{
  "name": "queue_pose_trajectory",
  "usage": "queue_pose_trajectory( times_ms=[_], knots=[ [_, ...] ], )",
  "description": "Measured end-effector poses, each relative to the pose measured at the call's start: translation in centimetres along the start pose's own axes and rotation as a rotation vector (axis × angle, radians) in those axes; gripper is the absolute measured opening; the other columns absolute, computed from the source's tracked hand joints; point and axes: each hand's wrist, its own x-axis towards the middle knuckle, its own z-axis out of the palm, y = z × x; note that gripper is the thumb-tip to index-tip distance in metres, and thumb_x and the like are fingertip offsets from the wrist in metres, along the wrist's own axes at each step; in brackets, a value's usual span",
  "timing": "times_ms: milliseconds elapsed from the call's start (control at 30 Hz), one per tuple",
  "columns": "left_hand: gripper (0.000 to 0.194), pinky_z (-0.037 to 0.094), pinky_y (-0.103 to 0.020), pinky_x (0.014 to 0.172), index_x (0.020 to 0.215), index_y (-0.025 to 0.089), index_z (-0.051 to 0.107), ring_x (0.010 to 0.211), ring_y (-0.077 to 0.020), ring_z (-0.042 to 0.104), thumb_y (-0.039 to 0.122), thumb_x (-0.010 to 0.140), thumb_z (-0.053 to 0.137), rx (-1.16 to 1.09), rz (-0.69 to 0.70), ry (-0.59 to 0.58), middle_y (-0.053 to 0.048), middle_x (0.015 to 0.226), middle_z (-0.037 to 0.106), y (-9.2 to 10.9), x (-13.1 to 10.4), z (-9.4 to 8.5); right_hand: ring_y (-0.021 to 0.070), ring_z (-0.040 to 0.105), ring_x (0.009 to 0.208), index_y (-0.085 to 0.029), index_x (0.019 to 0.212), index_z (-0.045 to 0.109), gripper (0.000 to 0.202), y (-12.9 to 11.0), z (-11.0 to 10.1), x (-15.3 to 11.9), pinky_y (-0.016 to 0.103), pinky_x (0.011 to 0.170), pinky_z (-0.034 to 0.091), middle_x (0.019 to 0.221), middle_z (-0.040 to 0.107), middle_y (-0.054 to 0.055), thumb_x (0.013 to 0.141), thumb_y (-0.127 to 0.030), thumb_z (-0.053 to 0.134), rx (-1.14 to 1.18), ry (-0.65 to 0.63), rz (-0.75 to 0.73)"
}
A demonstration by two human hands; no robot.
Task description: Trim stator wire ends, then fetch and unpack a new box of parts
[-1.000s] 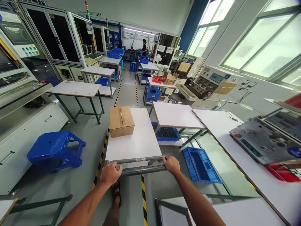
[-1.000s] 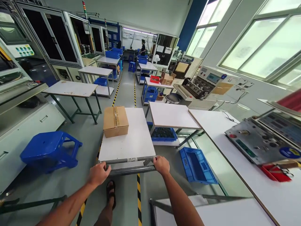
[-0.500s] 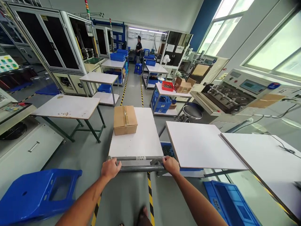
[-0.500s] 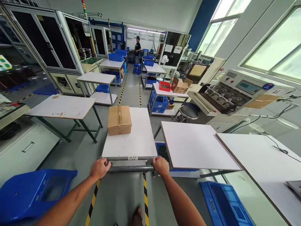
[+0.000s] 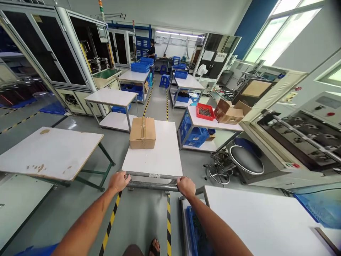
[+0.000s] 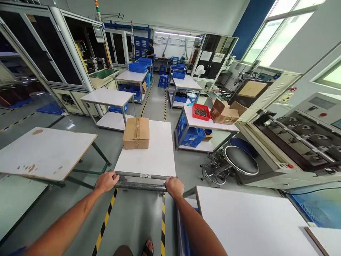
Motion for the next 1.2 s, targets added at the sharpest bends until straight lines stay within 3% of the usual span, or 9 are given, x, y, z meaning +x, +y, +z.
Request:
queue_pose_trajectory(
  times_ms=[233,500,800,1033,1200],
  knots=[
    [0.034,0.049,-0.039,0.083,0.088,0.016,0.064,0.083,-0.0186,0.062,0.047,0.094,0.051,-0.013,0.003,0.034,-0.003,0.085,0.066,1.9,22.3,-2.7,0.0193,0.065,0.097,-0.015,0.105,0.065,0.035,-4.9,-6.6,20.9,0.042,0.09,0.053,0.104,0.068,0.007,0.098,-0.046,0.051,-0.033,-0.026,0.003],
    [0.036,0.05,-0.038,0.08,0.084,0.016,0.064,0.078,-0.0173,0.063,0.048,0.094,0.052,0.019,0.026,0.035,-0.002,0.08,0.066,5.6,47.7,-9.3,0.0188,0.066,0.096,-0.015,0.103,0.066,0.034,-12.8,-17.0,43.7,0.042,0.091,0.053,0.103,0.069,0.007,0.098,-0.045,0.052,-0.012,0.014,0.032],
    [0.036,0.051,-0.037,0.077,0.087,0.016,0.063,0.078,-0.0172,0.062,0.048,0.095,0.05,0.057,0.027,0.038,-0.002,0.081,0.065,8.0,77.1,-14.2,0.0197,0.065,0.099,-0.015,0.105,0.066,0.036,-20.0,-25.8,71.1,0.043,0.092,0.052,0.105,0.069,0.008,0.098,-0.047,0.05,-0.001,0.021,0.025],
    [0.035,0.051,-0.035,0.075,0.083,0.016,0.063,0.073,-0.016,0.061,0.047,0.094,0.052,0.062,0.022,0.056,-0.001,0.076,0.064,11.6,98.7,-20.0,0.019,0.067,0.096,-0.014,0.101,0.067,0.036,-25.9,-34.5,90.8,0.042,0.091,0.053,0.102,0.07,0.007,0.098,-0.046,0.051,0.0,-0.003,-0.014],
    [0.034,0.051,-0.036,0.077,0.086,0.015,0.063,0.075,-0.0166,0.061,0.047,0.094,0.053,0.05,0.053,0.053,-0.001,0.078,0.064,12.7,114.1,-22.9,0.02,0.066,0.1,-0.014,0.104,0.066,0.036,-29.8,-39.2,105.3,0.044,0.093,0.052,0.107,0.069,0.008,0.098,-0.046,0.051,-0.015,-0.057,-0.029]
  ],
)
